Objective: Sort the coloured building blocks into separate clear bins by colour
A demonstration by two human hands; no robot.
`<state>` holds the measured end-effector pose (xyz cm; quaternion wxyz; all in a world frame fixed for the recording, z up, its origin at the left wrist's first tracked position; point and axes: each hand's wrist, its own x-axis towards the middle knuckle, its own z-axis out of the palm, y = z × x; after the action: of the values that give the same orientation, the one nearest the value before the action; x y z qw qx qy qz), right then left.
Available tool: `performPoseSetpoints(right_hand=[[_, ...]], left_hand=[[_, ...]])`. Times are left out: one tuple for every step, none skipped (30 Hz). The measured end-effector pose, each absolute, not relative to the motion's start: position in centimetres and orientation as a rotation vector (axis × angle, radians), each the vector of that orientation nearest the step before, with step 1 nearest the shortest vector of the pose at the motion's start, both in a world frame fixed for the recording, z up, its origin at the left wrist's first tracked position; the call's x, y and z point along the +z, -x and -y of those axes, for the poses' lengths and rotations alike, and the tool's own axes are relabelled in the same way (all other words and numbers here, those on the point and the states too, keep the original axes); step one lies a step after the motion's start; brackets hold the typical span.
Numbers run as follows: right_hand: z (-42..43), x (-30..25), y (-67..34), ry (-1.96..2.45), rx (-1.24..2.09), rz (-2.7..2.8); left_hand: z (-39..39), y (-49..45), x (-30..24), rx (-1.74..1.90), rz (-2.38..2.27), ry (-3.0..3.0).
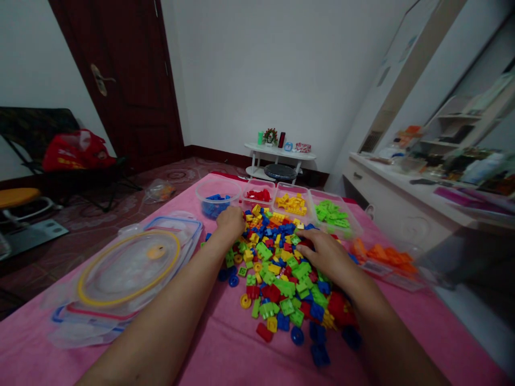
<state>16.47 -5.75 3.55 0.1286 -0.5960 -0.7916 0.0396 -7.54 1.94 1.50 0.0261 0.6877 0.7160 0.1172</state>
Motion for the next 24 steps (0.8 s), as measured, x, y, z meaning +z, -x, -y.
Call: performPoseSetpoints(right_hand=[[5.7, 3.5, -16.4, 1.734, 0.115, 2.305], [5.7, 3.5, -16.4, 1.735, 0.114, 2.305], [5.7, 3.5, -16.4, 1.737, 0.112, 2.304], [5.8, 3.5, -16.4, 1.736, 0.109, 2.305], [5.8, 3.5, -16.3, 1.734, 0.104, 2.306], [5.8, 3.4, -16.3, 1.732, 0.098, 2.306], [5.8, 3.4, -16.3, 1.73, 0.093, 2.308], [5.8, 3.4, -16.3, 1.727, 0.092, 2.311], [5.8, 3.4, -16.3, 1.727, 0.093, 2.313], [5.8, 3.4, -16.3, 1.727, 0.093, 2.314], [5.8, 3.4, -16.2, 1.727, 0.091, 2.315], [5.8, 3.4, -16.2, 1.726, 0.088, 2.317], [5.8, 3.4, -16.2, 1.728, 0.083, 2.318], [5.8, 3.5, -16.2, 1.732, 0.079, 2.317], [5.9, 3.5, -16.1, 1.736, 0.078, 2.318], [5.9, 3.6, -16.1, 1.739, 0.079, 2.319], [5.9, 3.6, -16.1, 1.742, 0.081, 2.321], [5.9, 3.6, -16.1, 1.743, 0.084, 2.325], [5.9, 3.7, -16.1, 1.742, 0.087, 2.33], [5.9, 3.7, -16.2, 1.739, 0.089, 2.337], [5.9, 3.7, -16.2, 1.737, 0.09, 2.341], [5.9, 3.8, -16.2, 1.736, 0.091, 2.343], [6.0, 3.8, -16.2, 1.736, 0.091, 2.343], [6.0, 3.8, -16.2, 1.737, 0.092, 2.343]], left_hand=[[-1.9, 7.5, 1.5, 0.367, -2.216, -2.133], [-1.8, 7.4, 1.6, 0.367, -2.218, -2.131], [-1.7, 7.3, 1.7, 0.364, -2.22, -2.123], [-1.6, 7.2, 1.7, 0.36, -2.22, -2.118], [-1.6, 7.2, 1.8, 0.358, -2.219, -2.117], [-1.5, 7.3, 1.9, 0.357, -2.22, -2.121], [-1.5, 7.3, 1.9, 0.352, -2.224, -2.121], [-1.6, 7.4, 1.9, 0.345, -2.226, -2.12], [-1.6, 7.4, 1.8, 0.334, -2.231, -2.112], [-1.7, 7.5, 1.7, 0.317, -2.242, -2.093], [-1.7, 7.5, 1.7, 0.295, -2.252, -2.069], [-1.8, 7.4, 1.6, 0.27, -2.261, -2.05], [-1.8, 7.4, 1.5, 0.252, -2.27, -2.038], [-1.9, 7.3, 1.5, 0.245, -2.278, -2.036], [-1.8, 7.2, 1.5, 0.248, -2.282, -2.043], [-1.8, 7.1, 1.6, 0.271, -2.281, -2.059], [-1.7, 7.0, 1.8, 0.31, -2.279, -2.075], [-1.5, 6.9, 2.1, 0.359, -2.279, -2.084], [-1.4, 6.8, 2.4, 0.413, -2.279, -2.088], [-1.2, 6.7, 2.9, 0.466, -2.267, -2.095], [-1.0, 6.5, 3.3, 0.513, -2.247, -2.102], [-0.9, 6.4, 3.8, 0.552, -2.219, -2.111], [-0.7, 6.3, 4.2, 0.586, -2.188, -2.124], [-0.6, 6.2, 4.5, 0.618, -2.154, -2.141]])
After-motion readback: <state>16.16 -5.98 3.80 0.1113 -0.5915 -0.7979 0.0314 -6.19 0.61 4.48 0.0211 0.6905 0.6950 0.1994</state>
